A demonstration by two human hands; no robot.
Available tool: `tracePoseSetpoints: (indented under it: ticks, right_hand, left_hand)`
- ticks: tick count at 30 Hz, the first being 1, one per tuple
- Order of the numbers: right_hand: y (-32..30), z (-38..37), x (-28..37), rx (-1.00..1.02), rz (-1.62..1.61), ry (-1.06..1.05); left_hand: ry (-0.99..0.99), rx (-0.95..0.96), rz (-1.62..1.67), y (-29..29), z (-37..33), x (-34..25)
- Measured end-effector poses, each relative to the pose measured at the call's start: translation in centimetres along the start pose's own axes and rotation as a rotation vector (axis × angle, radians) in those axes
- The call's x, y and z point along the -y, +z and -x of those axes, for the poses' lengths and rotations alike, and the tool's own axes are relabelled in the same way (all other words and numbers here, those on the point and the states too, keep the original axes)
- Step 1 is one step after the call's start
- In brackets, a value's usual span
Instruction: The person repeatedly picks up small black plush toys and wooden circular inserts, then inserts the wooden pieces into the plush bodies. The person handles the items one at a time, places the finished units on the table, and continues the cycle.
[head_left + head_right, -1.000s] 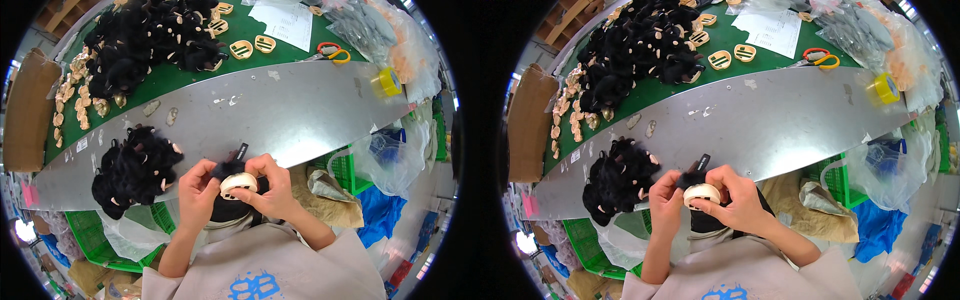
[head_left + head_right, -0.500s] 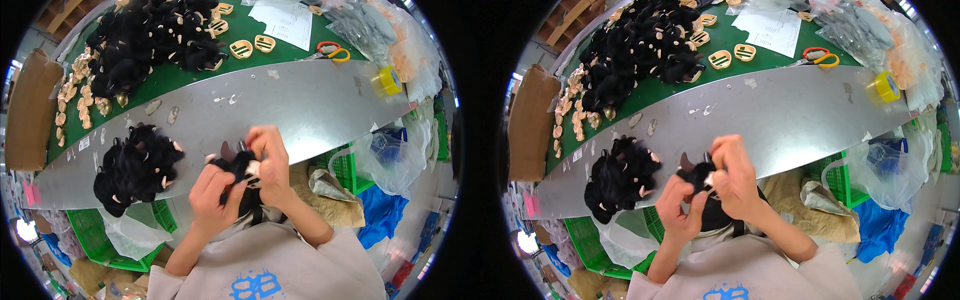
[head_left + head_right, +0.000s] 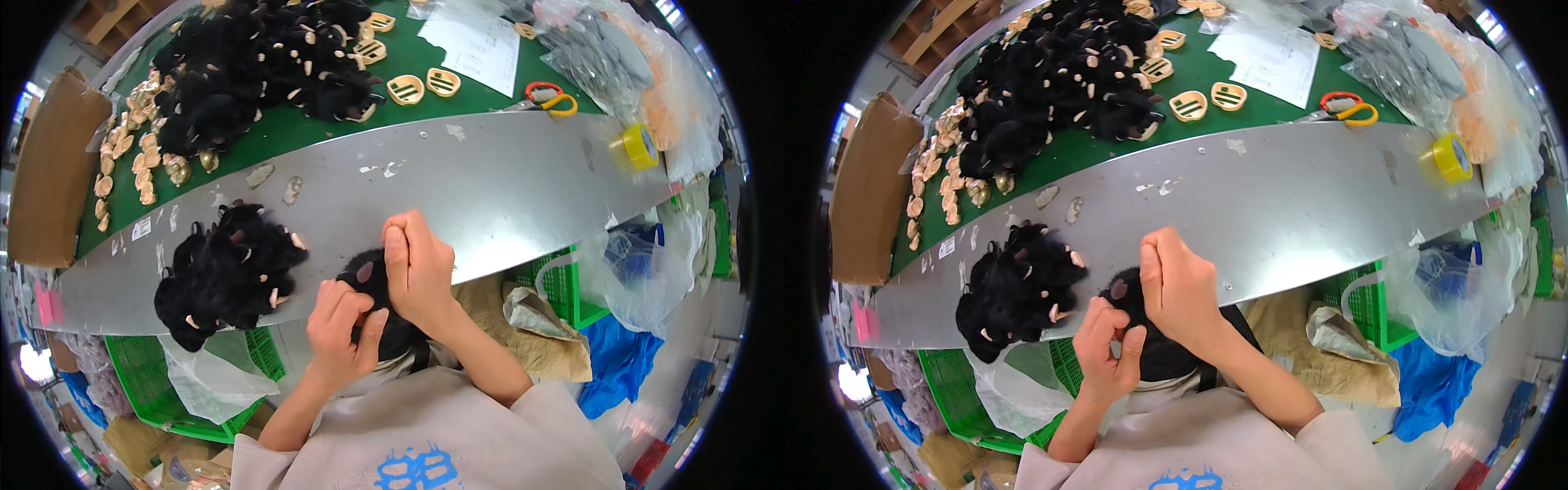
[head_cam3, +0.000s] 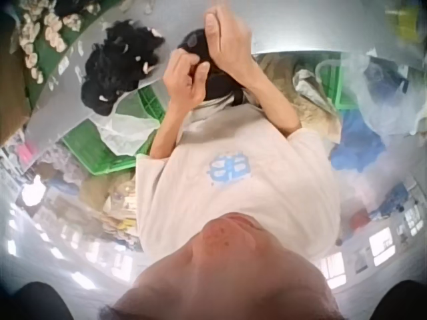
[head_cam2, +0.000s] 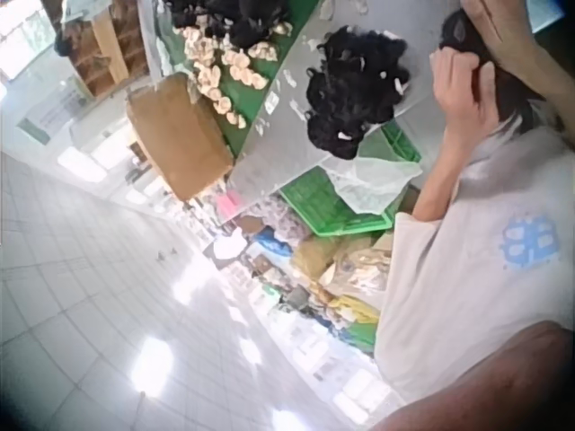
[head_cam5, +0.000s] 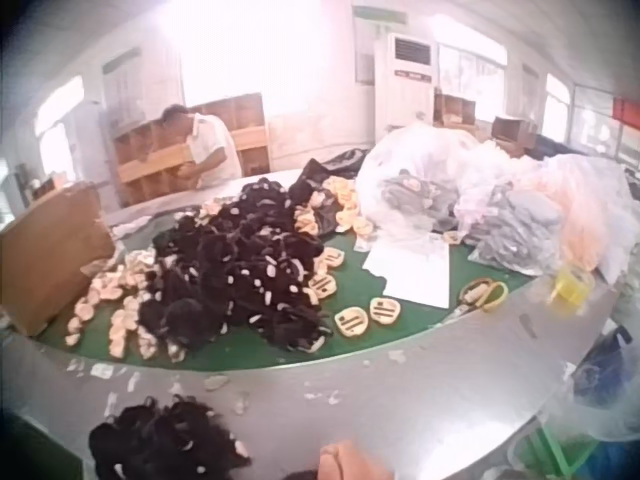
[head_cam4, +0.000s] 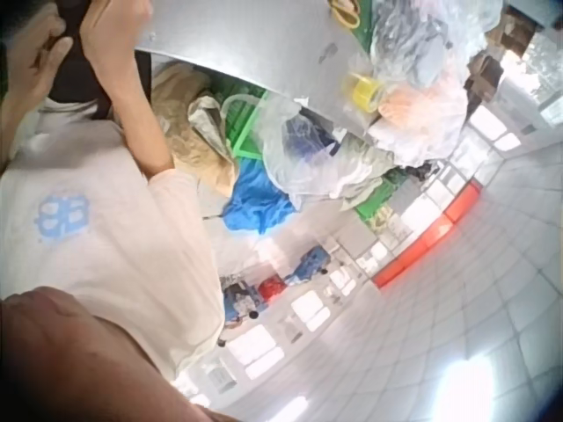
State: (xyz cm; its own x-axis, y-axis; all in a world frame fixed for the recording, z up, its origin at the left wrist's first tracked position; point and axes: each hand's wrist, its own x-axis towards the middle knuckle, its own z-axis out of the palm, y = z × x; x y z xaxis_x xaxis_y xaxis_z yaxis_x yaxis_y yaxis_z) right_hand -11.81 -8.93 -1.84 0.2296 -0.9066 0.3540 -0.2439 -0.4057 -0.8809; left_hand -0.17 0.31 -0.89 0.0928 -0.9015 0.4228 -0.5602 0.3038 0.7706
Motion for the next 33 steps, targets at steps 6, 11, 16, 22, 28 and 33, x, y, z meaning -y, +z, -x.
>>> tracePoseSetpoints:
  ticks: [6, 11, 16, 22, 28, 33]
  right_hand:
    - [0.8, -0.1, 1.5, 0.066, 0.117, -0.34]
    - [0.9, -4.8, 1.1, 0.299, 0.033, -0.168]
    - [8.8, -11.9, 0.8, 0.524, 0.125, -0.402]
    - [20.5, -15.3, 1.1, 0.717, 0.401, -0.526]
    - [24.1, -16.0, 0.9, 0.672, 0.497, -0.515]
    - [21.9, -15.4, -0.2, 0.539, 0.32, -0.588]
  left_hand:
    - [-0.245, -0.5, 0.004, -6.0, -0.6, -0.6]
    - [-0.159, -0.706, -0.471, -11.5, -2.3, 1.2]
    - [-0.228, -0.333, -0.783, -11.1, -0.6, 4.7]
    - [-0.195, -0.392, -0.675, -11.8, -0.3, 4.6]
    - [-0.193, -0.374, -0.631, -12.3, 1.0, 3.8]
    - [-0.19, -0.35, -0.706, -11.5, 1.7, 4.3]
